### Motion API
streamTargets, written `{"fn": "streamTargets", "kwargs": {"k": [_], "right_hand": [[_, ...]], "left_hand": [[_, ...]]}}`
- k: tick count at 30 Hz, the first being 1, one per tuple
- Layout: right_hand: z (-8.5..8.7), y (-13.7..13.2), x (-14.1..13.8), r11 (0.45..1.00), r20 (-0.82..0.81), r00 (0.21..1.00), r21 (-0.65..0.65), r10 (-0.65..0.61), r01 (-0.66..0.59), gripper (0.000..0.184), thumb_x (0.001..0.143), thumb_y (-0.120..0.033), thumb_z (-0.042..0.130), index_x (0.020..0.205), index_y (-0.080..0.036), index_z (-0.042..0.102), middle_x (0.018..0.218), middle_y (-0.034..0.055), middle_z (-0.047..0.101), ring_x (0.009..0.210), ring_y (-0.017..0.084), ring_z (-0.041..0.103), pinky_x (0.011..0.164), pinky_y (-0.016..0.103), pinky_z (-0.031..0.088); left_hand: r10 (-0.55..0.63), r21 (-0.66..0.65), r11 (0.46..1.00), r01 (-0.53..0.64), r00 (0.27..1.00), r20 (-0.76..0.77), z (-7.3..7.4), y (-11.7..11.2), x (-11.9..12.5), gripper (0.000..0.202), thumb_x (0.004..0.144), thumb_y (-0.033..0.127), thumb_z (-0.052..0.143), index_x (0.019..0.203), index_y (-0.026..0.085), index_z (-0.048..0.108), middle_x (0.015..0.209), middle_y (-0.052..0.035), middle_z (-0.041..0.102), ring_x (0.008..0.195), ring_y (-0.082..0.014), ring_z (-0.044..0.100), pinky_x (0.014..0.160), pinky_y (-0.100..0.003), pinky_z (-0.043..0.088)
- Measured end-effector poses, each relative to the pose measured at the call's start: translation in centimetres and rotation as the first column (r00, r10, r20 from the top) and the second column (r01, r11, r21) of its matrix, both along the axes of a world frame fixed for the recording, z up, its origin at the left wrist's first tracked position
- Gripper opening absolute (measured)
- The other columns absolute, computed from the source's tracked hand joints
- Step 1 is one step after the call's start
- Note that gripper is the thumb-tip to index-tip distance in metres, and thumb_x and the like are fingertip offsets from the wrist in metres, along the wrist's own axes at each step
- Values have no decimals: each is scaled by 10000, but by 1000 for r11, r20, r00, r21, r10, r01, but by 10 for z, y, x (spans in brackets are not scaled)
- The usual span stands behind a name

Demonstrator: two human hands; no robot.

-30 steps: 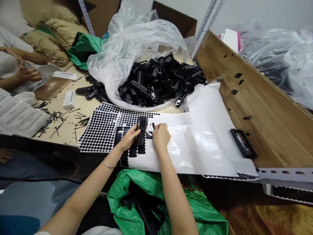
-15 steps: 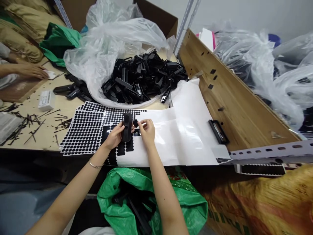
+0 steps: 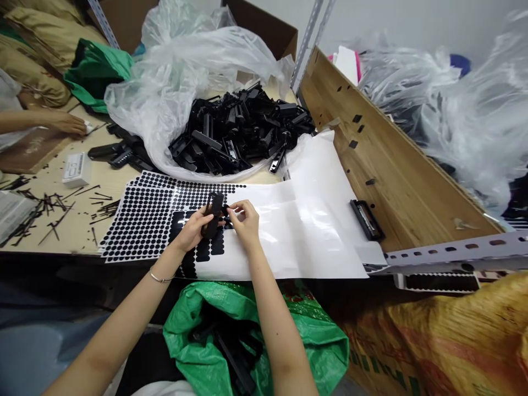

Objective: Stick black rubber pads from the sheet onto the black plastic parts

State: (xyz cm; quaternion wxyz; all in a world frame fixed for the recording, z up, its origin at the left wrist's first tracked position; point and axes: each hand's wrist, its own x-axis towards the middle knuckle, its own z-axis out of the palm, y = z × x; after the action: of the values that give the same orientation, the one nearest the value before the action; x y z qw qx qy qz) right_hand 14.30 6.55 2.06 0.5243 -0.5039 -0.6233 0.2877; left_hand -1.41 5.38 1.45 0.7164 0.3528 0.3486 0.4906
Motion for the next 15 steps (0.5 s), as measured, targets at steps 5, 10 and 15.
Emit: {"fn": "streamTargets", "kwargs": {"k": [5,10,15], "right_hand": [[0,0,1,998,-68,997,-59,-19,15,108,794,-328,611,756,-231,579,810,8,608,755,169,557,711,321,450],[-1,0,4,984,-232,973,-172,12,-54,158,762,-365,629,738,-223,563,771,-15,548,643,126,485,622,278,411],[-4,4,9,978,-423,905,-203,-44,-48,199,729,-393,639,747,-223,538,733,-32,517,661,121,495,629,261,412]], "left_hand": [[0,0,1000,0,999,51,-1,1,-1,328,704,363,766,964,197,657,980,-51,729,918,-216,706,853,-331,557],[-8,-71,997,15,994,105,0,3,-2,208,783,333,704,900,174,640,938,-71,733,924,-236,711,813,-354,588],[93,-165,984,-61,977,194,7,2,-4,162,904,227,516,969,146,641,1096,-104,708,1044,-248,677,946,-452,543]]}}
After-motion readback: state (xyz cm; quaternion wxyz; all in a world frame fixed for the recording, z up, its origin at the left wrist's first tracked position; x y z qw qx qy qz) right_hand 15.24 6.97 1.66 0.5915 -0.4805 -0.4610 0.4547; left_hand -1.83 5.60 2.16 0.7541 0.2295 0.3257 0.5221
